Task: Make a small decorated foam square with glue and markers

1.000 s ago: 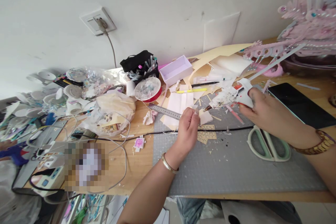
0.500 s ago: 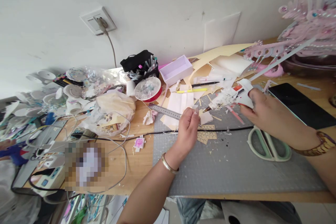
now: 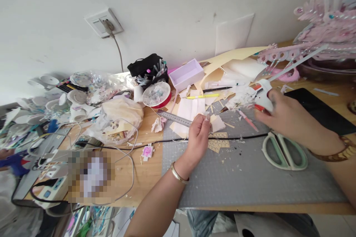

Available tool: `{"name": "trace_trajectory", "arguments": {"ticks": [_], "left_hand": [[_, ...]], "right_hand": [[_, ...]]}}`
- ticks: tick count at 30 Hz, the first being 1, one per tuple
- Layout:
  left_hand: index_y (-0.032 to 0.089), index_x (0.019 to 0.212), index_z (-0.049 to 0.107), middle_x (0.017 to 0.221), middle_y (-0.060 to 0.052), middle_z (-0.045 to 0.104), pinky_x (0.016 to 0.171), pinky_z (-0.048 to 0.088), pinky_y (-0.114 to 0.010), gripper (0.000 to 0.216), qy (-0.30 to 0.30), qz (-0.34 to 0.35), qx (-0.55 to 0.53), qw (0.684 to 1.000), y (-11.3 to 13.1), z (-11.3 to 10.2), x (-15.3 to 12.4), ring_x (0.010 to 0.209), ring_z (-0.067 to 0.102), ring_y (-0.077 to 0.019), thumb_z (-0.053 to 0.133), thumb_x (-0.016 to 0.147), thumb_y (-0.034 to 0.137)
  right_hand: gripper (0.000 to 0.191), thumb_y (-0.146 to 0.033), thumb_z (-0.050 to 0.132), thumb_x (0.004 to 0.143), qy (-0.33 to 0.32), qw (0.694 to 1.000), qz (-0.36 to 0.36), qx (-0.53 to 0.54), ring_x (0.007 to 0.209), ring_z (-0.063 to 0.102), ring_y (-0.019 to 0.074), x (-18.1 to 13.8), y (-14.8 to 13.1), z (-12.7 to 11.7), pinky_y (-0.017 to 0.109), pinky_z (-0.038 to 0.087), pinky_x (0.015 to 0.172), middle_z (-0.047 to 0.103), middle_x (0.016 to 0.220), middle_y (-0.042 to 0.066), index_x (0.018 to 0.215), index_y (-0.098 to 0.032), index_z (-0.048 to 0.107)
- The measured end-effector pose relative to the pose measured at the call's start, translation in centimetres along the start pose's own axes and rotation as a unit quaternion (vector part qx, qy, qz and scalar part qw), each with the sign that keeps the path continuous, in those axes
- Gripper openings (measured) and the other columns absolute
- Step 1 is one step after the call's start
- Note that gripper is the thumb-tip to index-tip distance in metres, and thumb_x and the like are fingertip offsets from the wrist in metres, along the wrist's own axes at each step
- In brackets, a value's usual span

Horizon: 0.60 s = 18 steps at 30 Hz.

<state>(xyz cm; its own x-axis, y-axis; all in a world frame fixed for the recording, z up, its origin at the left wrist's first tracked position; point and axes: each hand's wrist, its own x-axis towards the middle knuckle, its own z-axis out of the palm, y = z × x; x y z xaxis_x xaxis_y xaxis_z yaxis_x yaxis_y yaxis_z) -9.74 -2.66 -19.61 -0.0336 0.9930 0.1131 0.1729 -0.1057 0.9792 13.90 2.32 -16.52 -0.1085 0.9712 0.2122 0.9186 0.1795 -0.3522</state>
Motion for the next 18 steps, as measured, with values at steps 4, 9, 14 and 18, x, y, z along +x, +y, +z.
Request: {"name": "trace_trajectory", "arguments": {"ticks": [4,9,14,18], "left_hand": [[0.021,0.072,0.045,0.076,0.0,0.049,0.075,0.04,-0.029,0.041,-0.006,0.021,0.021,1.0,-0.5,0.0,0.0,0.075,0.048,-0.0149,0.041,0.103,0.049],[0.021,0.074,0.047,0.08,-0.001,0.052,0.079,0.041,-0.029,0.038,-0.015,0.04,0.04,0.998,-0.8,0.2,-0.1,0.079,0.05,-0.0154,0.04,0.104,0.042],[0.021,0.076,0.046,0.082,-0.001,0.051,0.079,0.041,-0.028,0.035,-0.024,0.043,0.045,0.998,-0.7,0.3,-0.3,0.08,0.05,-0.0151,0.038,0.105,0.039],[0.021,0.076,0.046,0.081,-0.001,0.049,0.077,0.04,-0.028,0.034,-0.034,0.055,0.05,0.997,-0.7,0.3,-0.3,0.078,0.049,-0.0148,0.039,0.105,0.038]], "right_hand": [[0.034,-0.046,0.064,0.071,-0.015,0.996,0.082,-0.007,0.073,0.064,0.0295,1.5,1.3,0.4,0.035,0.046,0.064,0.063,0.074,0.008,0.084,-0.026,0.039],[0.046,-0.046,0.064,0.079,-0.042,0.992,0.107,-0.042,0.102,0.068,0.0382,2.7,3.0,1.9,0.039,0.05,0.082,0.071,0.104,0.024,0.109,-0.012,0.056],[0.048,-0.044,0.062,0.085,-0.061,0.99,0.106,-0.066,0.103,0.069,0.0379,3.0,3.2,2.7,0.04,0.05,0.084,0.071,0.11,0.025,0.116,-0.007,0.059],[0.044,-0.043,0.06,0.088,-0.074,0.99,0.079,-0.088,0.097,0.069,0.0364,3.2,3.3,3.1,0.041,0.05,0.083,0.072,0.105,0.026,0.11,-0.005,0.062]]}}
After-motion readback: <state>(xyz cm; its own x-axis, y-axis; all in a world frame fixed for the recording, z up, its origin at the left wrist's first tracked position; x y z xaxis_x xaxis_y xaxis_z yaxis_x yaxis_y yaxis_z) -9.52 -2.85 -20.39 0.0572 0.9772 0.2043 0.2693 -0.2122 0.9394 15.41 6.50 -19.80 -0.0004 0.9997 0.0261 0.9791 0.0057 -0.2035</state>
